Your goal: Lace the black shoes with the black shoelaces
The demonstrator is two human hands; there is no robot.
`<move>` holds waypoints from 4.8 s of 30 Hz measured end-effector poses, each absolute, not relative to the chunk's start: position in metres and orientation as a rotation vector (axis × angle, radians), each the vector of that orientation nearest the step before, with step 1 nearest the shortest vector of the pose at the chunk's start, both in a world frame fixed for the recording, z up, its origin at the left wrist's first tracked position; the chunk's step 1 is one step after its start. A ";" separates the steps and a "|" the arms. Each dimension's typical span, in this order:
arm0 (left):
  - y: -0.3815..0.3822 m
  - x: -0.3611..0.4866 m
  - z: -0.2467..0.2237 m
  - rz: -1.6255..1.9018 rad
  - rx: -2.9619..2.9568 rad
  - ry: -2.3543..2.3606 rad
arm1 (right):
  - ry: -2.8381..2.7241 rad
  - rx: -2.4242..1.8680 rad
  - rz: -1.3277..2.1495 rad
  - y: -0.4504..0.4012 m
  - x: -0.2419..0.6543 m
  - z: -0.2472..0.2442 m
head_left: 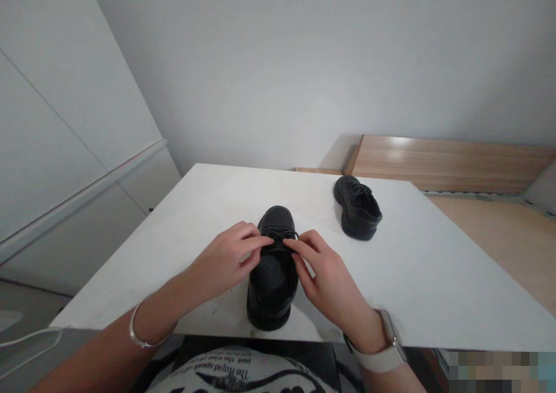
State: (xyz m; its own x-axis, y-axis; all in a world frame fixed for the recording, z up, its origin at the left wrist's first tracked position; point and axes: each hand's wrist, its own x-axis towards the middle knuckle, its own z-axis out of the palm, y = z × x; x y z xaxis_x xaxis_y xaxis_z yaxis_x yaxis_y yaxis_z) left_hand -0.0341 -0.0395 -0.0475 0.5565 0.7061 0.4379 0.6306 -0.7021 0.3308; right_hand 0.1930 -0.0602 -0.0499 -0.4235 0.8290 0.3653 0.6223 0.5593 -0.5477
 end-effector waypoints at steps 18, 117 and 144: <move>-0.038 -0.014 -0.010 1.303 2.421 1.079 | -1.834 -1.017 0.277 -0.054 0.181 -0.028; -0.022 0.005 -0.041 1.087 1.581 0.895 | -1.631 -0.878 0.500 -0.049 0.178 -0.043; -0.028 0.001 -0.048 1.136 1.923 1.048 | -1.890 -0.983 0.218 -0.043 0.186 -0.049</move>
